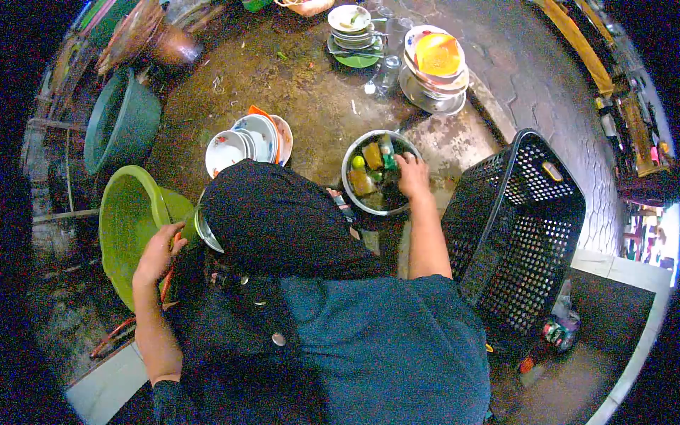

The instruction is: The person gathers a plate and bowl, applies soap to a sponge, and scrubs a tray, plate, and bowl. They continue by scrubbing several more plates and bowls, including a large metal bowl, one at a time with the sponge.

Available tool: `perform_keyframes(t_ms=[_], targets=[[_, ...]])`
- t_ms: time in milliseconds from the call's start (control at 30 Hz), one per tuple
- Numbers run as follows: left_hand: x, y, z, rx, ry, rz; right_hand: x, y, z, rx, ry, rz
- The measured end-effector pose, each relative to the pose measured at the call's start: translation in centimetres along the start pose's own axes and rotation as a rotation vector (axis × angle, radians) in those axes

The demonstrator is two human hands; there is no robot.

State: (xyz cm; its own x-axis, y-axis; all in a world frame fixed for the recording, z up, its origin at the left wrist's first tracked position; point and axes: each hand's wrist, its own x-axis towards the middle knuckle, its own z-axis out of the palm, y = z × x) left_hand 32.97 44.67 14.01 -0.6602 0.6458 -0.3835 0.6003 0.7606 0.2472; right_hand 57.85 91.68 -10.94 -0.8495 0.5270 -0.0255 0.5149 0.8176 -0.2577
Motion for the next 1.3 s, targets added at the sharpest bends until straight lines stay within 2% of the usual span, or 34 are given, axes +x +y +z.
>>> perform_keyframes(t_ms=[33, 67, 100, 133, 167, 300, 433, 467, 533, 600, 667, 733, 800, 833, 867, 900, 933, 967, 1000, 1067, 1133, 1200, 1300], targets=[[0.0, 0.0, 0.0, 0.000, -0.002, -0.003, 0.4, -1.7, -0.2, -0.041, 0.080, -0.060], [0.1, 0.0, 0.0, 0.001, 0.000, -0.004, 1.2, -3.5, -0.2, 0.095, -0.078, 0.028], [0.2, 0.1, 0.0, 0.002, 0.006, -0.006, 1.6, -4.3, 2.3, 0.238, -0.146, 0.063], [0.2, 0.1, 0.0, -0.012, 0.009, 0.002, 1.4, -6.4, 2.8, 0.292, -0.184, 0.014], [0.2, 0.1, 0.1, -0.025, 0.014, 0.011, 1.7, -6.0, 6.3, 0.321, -0.218, -0.105], [0.3, -0.2, 0.3, -0.005, -0.012, -0.032, 0.3, -7.8, 10.0, 0.134, -0.191, -0.009], [0.3, -0.7, 0.6, -0.027, -0.006, -0.047, 0.1, -6.4, 10.4, 0.038, -0.299, -0.042], [0.2, -1.0, 0.6, -0.042, -0.009, -0.039, 0.2, -6.2, 10.3, 0.019, -0.314, -0.109], [0.3, -0.8, 0.2, -0.056, -0.009, -0.095, 0.8, -6.2, 11.2, 0.051, -0.289, -0.069], [0.1, -1.6, 0.4, -0.042, -0.031, -0.058, 2.5, -6.1, 11.7, 0.417, -0.433, 0.193], [-0.4, -1.8, 0.2, -0.009, 0.004, -0.078, 3.2, -6.5, 10.3, 0.285, -0.353, 0.093], [-0.4, -1.8, 0.2, 0.017, 0.039, -0.089, 3.8, -7.1, 8.4, 0.211, -0.108, 0.129], [-0.6, -1.9, 0.5, -0.020, 0.039, -0.038, 4.3, -9.8, 3.2, -0.016, 0.033, 0.033], [-0.5, -2.1, 0.7, -0.026, 0.002, -0.056, 4.6, -9.8, 2.6, 0.049, -0.024, 0.074], [-0.4, -2.3, 1.2, -0.033, 0.008, -0.077, 5.4, -7.7, 5.2, 0.081, -0.031, 0.089], [-0.2, -2.5, 1.8, -0.002, -0.012, -0.062, 6.3, -0.7, 13.4, 0.081, -0.035, 0.069], [0.0, -2.5, 2.2, 0.030, -0.032, -0.045, 7.9, 4.0, 21.3, 0.628, 0.046, -0.105], [0.2, -2.4, 2.4, 0.012, -0.090, -0.090, 7.4, 0.6, 17.7, 0.174, 0.002, -0.043], [0.4, -3.3, 3.5, 0.008, -0.084, -0.108, 7.1, -1.0, 16.1, 0.178, -0.002, -0.061], [1.7, -5.4, 7.2, 0.035, -0.128, 0.009, 7.6, -2.5, 14.8, 0.164, -0.046, -0.097], [3.3, -5.9, 9.4, -0.085, -0.293, -0.135, 8.2, -3.4, 13.5, 0.145, -0.079, -0.134], [5.1, -8.9, 14.5, -0.092, -0.324, -0.130, 9.1, -4.8, 12.4, 0.136, -0.100, -0.171], [8.5, -10.9, 19.9, -0.200, -0.335, -0.439, 13.0, -7.2, 10.0, 0.149, -0.049, -0.183]])
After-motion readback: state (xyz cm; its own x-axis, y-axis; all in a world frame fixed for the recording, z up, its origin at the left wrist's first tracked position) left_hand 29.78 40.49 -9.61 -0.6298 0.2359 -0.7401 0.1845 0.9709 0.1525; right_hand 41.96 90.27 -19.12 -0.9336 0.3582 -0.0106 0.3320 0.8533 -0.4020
